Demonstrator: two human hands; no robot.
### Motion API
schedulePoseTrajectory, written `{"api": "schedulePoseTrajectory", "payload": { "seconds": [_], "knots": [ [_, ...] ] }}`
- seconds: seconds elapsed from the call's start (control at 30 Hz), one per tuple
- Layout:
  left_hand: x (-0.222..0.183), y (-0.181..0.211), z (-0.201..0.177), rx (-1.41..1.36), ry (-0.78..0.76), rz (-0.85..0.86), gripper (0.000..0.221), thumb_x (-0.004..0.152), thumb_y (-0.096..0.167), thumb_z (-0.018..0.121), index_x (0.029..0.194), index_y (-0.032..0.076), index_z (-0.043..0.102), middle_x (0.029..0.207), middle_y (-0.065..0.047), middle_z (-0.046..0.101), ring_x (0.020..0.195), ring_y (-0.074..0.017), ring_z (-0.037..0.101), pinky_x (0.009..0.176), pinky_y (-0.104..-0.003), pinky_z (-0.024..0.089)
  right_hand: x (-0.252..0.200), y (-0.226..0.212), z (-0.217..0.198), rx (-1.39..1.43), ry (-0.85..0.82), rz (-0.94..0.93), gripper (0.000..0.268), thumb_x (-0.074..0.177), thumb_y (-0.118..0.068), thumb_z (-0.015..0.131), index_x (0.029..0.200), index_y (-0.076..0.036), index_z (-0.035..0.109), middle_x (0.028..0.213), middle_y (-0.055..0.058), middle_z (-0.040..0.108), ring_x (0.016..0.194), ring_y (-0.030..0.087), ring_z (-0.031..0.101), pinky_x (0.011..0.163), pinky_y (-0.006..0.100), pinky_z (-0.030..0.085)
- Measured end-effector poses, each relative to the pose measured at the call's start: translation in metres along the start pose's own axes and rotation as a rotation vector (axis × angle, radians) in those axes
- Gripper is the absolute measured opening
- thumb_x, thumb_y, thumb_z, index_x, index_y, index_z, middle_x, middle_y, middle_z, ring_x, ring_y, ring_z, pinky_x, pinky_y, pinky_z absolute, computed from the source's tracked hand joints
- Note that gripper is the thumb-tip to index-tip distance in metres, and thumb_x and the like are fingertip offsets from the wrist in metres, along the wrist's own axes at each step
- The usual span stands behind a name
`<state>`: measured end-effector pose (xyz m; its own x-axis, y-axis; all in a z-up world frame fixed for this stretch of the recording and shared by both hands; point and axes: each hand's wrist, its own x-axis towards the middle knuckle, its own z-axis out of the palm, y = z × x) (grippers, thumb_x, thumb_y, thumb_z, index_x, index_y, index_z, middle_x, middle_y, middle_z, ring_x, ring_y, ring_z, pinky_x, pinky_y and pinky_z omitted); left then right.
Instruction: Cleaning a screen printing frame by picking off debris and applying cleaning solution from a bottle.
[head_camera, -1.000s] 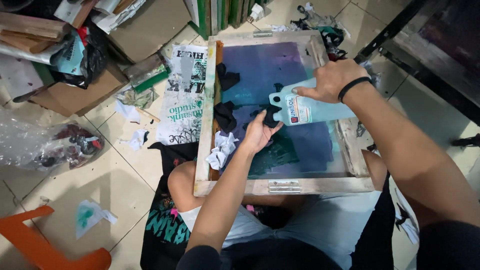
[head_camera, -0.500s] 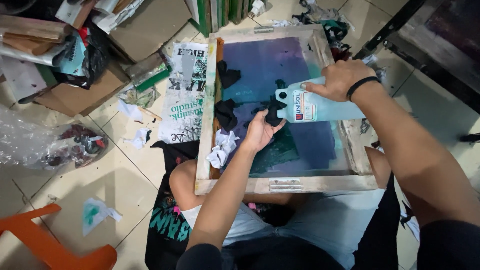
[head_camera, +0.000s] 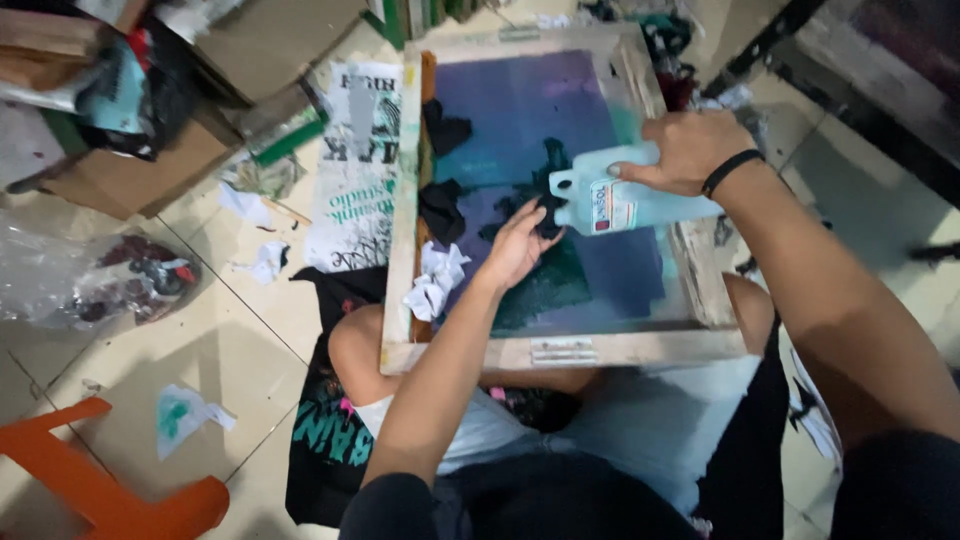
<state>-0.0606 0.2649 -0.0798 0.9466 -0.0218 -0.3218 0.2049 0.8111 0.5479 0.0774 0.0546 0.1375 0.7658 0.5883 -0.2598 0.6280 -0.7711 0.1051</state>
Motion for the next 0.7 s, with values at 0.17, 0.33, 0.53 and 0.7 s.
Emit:
{"api": "schedulePoseTrajectory", "payload": {
  "seconds": [0.17,0.33,0.53,0.7],
  "knots": [
    [-0.025,0.020,0.042,0.355,-0.098,-0.008,0.061,0.102,0.026,0.060,0.158,0.014,0.042,0.152,-0.003,0.051,0.135,-0.0187,0.052,0.110,-0.038,0.043,-0.012,0.072,0.085,0.030,0.400,-0.198,0.076,0.096,-0.077,0.034,0.112,-0.012,0.072,0.099,0.012,0.073,0.080,0.036,0.069,0.062,0.049,0.054],
    [-0.037,0.029,0.095,0.028,-0.258,0.095,0.043,0.107,0.015,0.061,0.149,0.008,0.053,0.133,-0.006,0.067,0.110,-0.0158,0.069,0.082,-0.026,0.058,-0.047,0.091,0.135,0.486,0.852,-0.263,0.088,0.105,-0.067,0.023,0.113,0.006,0.071,0.104,0.025,0.071,0.091,0.045,0.067,0.083,0.056,0.051],
    [-0.055,0.030,0.150,-0.312,-0.498,0.098,0.035,0.112,0.016,0.047,0.142,0.011,0.064,0.145,-0.022,0.058,0.139,-0.0336,0.055,0.124,-0.061,0.029,-0.036,0.094,0.187,1.142,1.111,-0.144,0.083,0.099,-0.070,0.030,0.106,-0.002,0.076,0.079,0.011,0.067,0.072,0.028,0.064,0.070,0.037,0.053],
    [-0.062,0.029,0.158,-0.341,-0.479,0.060,0.038,0.111,0.016,0.044,0.142,0.011,0.066,0.145,-0.023,0.058,0.139,-0.0378,0.053,0.124,-0.061,0.029,-0.002,0.105,0.247,1.555,1.199,-0.356,0.075,0.099,-0.069,0.034,0.083,-0.002,0.063,0.068,0.018,0.057,0.059,0.030,0.054,0.060,0.032,0.045]
  ]
}}
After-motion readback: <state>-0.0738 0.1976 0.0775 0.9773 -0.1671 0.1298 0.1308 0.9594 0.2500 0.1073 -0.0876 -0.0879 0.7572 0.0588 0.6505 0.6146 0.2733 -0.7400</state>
